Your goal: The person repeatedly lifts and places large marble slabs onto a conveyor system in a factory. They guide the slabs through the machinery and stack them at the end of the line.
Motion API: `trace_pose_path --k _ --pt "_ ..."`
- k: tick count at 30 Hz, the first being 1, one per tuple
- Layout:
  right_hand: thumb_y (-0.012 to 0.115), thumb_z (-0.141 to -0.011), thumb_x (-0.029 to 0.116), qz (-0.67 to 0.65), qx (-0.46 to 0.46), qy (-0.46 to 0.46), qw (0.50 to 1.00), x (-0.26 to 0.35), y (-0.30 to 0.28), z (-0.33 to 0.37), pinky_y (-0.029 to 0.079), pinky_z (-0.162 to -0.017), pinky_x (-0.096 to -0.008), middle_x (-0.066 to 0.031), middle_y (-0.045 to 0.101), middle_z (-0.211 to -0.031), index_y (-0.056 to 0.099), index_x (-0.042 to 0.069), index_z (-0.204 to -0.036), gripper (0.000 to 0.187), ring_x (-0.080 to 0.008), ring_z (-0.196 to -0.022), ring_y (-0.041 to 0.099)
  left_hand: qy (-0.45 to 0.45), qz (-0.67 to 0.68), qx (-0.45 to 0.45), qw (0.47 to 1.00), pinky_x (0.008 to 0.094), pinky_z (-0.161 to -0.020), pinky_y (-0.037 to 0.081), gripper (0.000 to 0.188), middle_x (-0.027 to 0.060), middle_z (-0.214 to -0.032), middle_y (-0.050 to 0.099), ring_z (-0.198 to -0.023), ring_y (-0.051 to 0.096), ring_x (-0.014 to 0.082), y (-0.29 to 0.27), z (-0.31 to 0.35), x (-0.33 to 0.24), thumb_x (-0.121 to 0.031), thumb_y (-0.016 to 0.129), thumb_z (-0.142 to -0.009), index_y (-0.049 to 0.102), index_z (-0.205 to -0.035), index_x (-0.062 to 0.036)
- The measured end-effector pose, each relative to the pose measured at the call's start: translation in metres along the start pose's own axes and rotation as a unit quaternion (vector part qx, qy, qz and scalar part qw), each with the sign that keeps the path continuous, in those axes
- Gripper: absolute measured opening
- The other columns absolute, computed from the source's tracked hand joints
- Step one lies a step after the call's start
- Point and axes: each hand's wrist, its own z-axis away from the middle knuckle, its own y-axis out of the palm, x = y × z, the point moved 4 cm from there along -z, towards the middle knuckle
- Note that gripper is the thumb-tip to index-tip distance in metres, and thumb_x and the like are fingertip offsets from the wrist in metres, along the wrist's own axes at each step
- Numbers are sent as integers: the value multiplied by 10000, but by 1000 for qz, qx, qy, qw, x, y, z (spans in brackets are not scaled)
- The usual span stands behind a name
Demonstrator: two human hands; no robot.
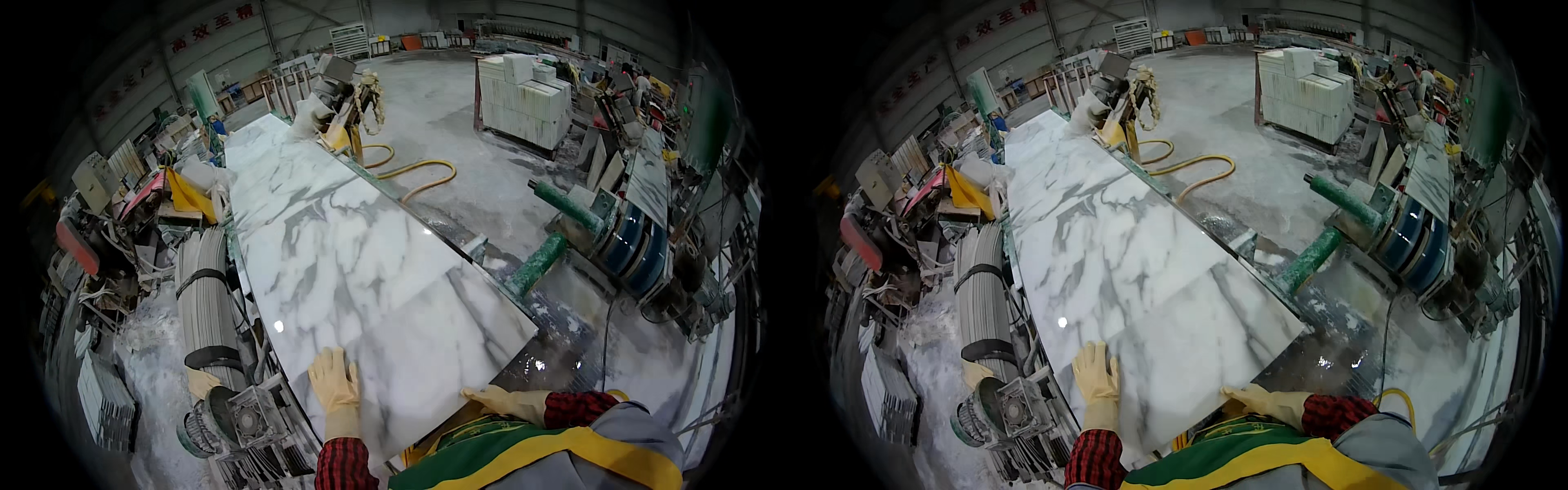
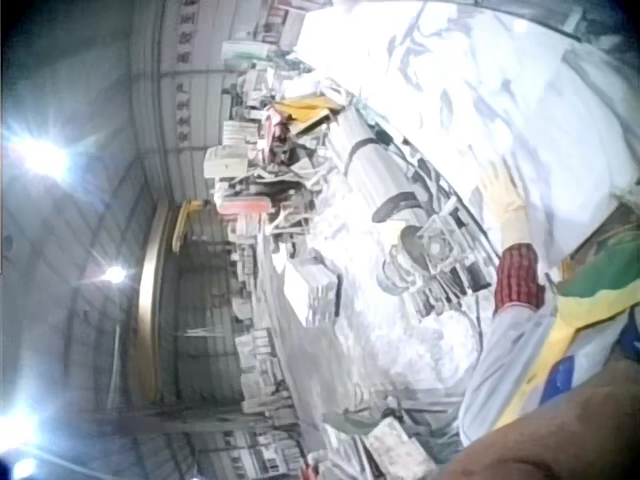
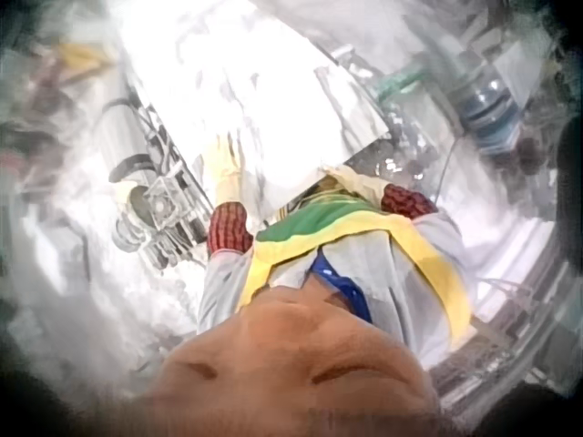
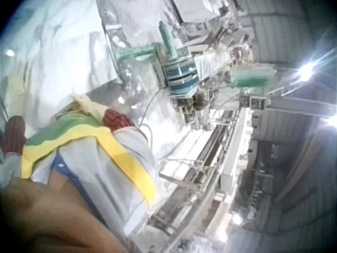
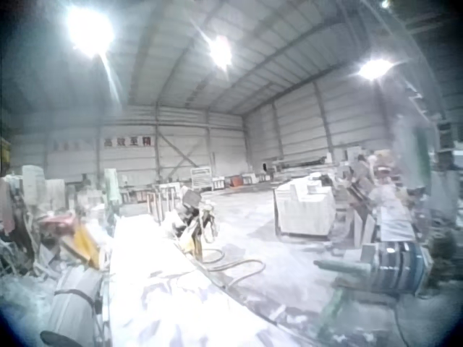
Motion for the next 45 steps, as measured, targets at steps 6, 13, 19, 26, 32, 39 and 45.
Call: trace_pose_path --k 6,13,19,26,32,39,45 --pt "707 -895 744 8 4 4 1000 -19 -5 -17 555 -829 -460 -249 701 -1003 731 -125 -1128 900 -316 -966 682 -10 9 20 1000 521 -1110 389 478 153 -1308 591 -1233 538 374 1 3 -1 -301 709 -911 612 -1331 -96" --pt "727 -836 801 -63 -15 1 998 -12 3 -4 547 -824 -451 -215 700 -1000 753 -160 -1018 979 -295 -919 665 -9 16 7 1000 542 -1136 371 482 176 -1371 584 -1271 524 407 2 8 -1 -296 708 -913 606 -1341 -99" --pt "769 -830 762 -83 -5 15 996 -20 3 -10 563 -838 -444 -243 723 -1063 760 -161 -1066 953 -313 -984 693 -29 10 32 999 544 -1179 357 489 161 -1412 582 -1335 515 382 -1 9 -2 -284 721 -935 605 -1380 -115" --pt "747 -844 776 -60 -13 27 998 -17 3 -4 568 -855 -436 -247 709 -1146 731 -159 -1160 986 -301 -1014 690 -17 6 11 1000 555 -1164 374 498 171 -1378 612 -1308 540 398 -6 11 -5 -281 728 -923 617 -1377 -108" --pt "699 -938 706 -42 56 43 997 -23 -2 -9 569 -909 -446 -185 692 -1323 664 -114 -1322 907 -287 -1112 683 -56 77 144 985 502 -1025 499 516 192 -1153 745 -1140 668 428 -7 -21 14 -424 692 -947 672 -1316 -64" --pt "524 -1069 520 -98 150 128 976 -53 9 -39 375 -1143 -438 -150 555 -1548 512 -22 -1520 705 -278 -1384 518 -100 96 384 913 483 -976 556 667 238 -1183 767 -1103 730 403 34 -43 73 -603 663 -958 710 -1318 -42" --pt "394 -1142 354 -346 150 190 907 -61 26 -27 158 -1309 -411 -136 444 -1668 397 25 -1614 575 -249 -1566 351 -156 138 367 906 458 -935 566 692 233 -1133 776 -1074 729 409 -75 -32 9 -635 772 -879 756 -1204 -24"
